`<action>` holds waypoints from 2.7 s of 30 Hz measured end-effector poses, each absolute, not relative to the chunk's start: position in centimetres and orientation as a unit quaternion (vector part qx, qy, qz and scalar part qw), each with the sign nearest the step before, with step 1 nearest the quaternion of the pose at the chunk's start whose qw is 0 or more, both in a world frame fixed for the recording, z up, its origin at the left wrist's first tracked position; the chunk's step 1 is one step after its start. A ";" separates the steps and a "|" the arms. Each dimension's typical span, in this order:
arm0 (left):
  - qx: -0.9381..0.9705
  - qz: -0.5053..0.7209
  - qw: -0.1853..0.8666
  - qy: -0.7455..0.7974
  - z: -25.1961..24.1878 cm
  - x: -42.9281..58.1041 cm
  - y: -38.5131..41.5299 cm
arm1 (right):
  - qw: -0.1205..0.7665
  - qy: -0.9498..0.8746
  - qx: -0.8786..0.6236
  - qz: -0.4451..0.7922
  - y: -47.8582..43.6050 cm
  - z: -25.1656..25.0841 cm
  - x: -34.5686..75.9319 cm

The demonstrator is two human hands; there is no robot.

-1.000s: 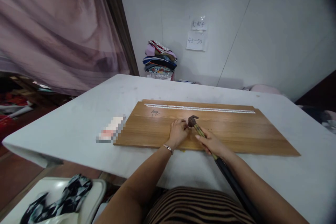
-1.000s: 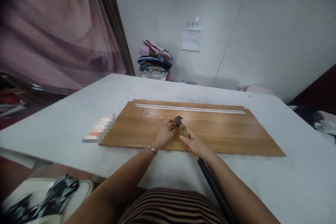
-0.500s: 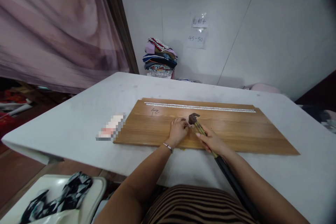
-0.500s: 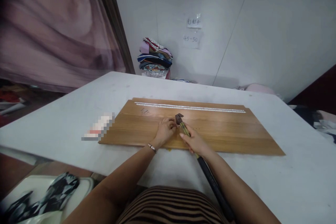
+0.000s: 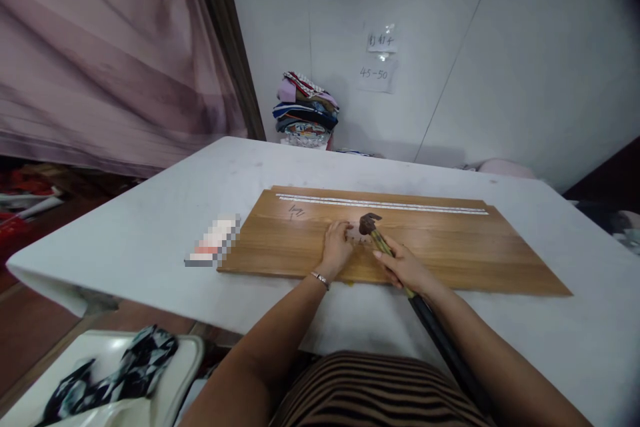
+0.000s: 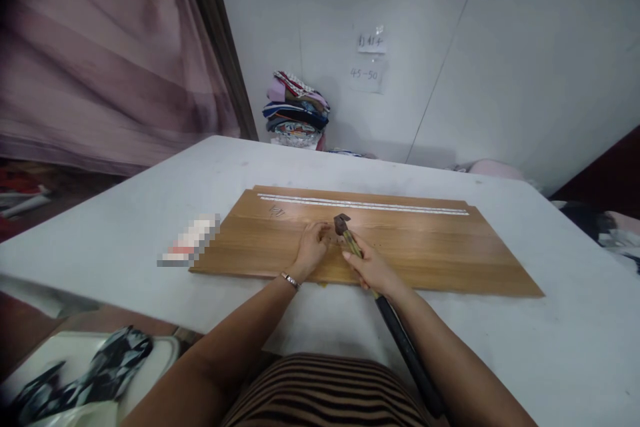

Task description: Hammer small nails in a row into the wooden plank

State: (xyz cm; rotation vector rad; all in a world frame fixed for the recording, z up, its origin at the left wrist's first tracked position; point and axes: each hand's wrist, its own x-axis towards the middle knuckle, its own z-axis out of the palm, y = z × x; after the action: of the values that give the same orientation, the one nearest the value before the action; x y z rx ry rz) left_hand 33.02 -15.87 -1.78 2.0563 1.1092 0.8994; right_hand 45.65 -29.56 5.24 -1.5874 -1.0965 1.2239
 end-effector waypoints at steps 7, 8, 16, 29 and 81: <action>0.729 0.379 0.356 0.445 -1.8 32.9 -15.7 | 0.394 -0.434 -0.646 0.489 -29.7 4.9 45.5; 0.728 0.378 0.360 0.445 -1.9 32.9 -15.7 | 0.397 -0.435 -0.645 0.487 -29.7 5.0 45.5; 0.723 0.378 0.373 0.441 -1.7 32.9 -15.7 | 0.406 -0.441 -0.634 0.488 -29.4 4.9 45.6; 0.717 0.379 0.391 0.434 -2.3 33.1 -15.5 | 0.420 -0.423 -0.629 0.498 -29.3 4.8 45.8; 0.734 0.362 0.381 0.429 -2.3 33.0 -15.5 | 0.403 -0.423 -0.637 0.503 -29.5 4.6 45.8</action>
State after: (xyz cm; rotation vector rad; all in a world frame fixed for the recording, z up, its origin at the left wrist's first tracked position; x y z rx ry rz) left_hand 33.03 -15.50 -2.32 1.8732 1.0959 0.9246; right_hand 45.81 -29.50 4.61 -1.6087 -1.0678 1.2700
